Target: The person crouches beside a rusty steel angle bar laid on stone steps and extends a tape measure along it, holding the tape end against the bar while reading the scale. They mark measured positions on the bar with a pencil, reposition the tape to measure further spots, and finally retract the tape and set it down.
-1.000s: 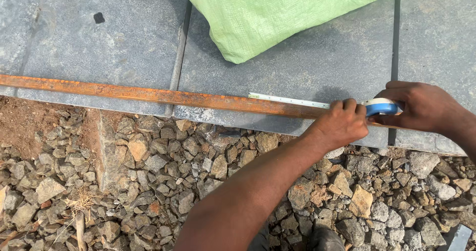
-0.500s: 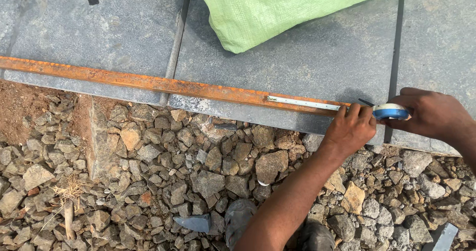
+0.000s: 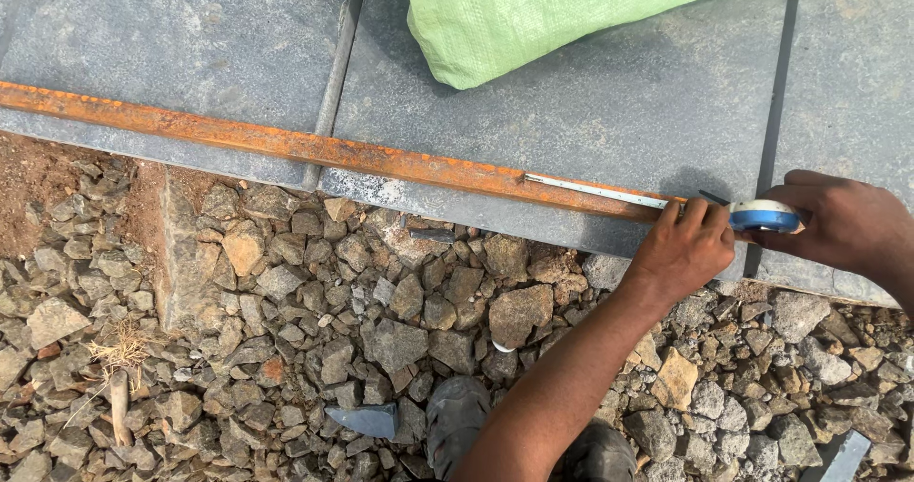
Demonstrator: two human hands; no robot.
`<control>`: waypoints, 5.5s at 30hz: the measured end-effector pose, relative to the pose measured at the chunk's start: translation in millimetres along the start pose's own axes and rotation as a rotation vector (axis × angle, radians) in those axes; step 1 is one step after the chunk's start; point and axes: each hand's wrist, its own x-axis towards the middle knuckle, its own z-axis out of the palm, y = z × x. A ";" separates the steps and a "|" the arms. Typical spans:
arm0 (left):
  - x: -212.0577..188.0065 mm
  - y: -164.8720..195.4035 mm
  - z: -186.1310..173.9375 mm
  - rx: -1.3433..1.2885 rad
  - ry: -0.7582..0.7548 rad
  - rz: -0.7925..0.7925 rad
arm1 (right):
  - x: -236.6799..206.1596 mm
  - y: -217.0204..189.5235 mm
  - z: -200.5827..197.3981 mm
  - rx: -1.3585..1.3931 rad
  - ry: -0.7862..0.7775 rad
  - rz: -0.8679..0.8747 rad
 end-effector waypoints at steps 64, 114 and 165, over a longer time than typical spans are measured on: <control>-21.1 23.5 -0.5 0.013 -0.092 0.027 | 62.1 -86.4 -31.4 0.782 -0.012 -0.251; -25.4 13.1 13.4 0.109 -0.073 0.072 | 51.0 -100.9 -37.0 0.529 0.177 -0.238; -25.1 14.3 7.8 0.053 -0.043 0.038 | 53.8 -101.5 -36.1 0.517 0.096 -0.223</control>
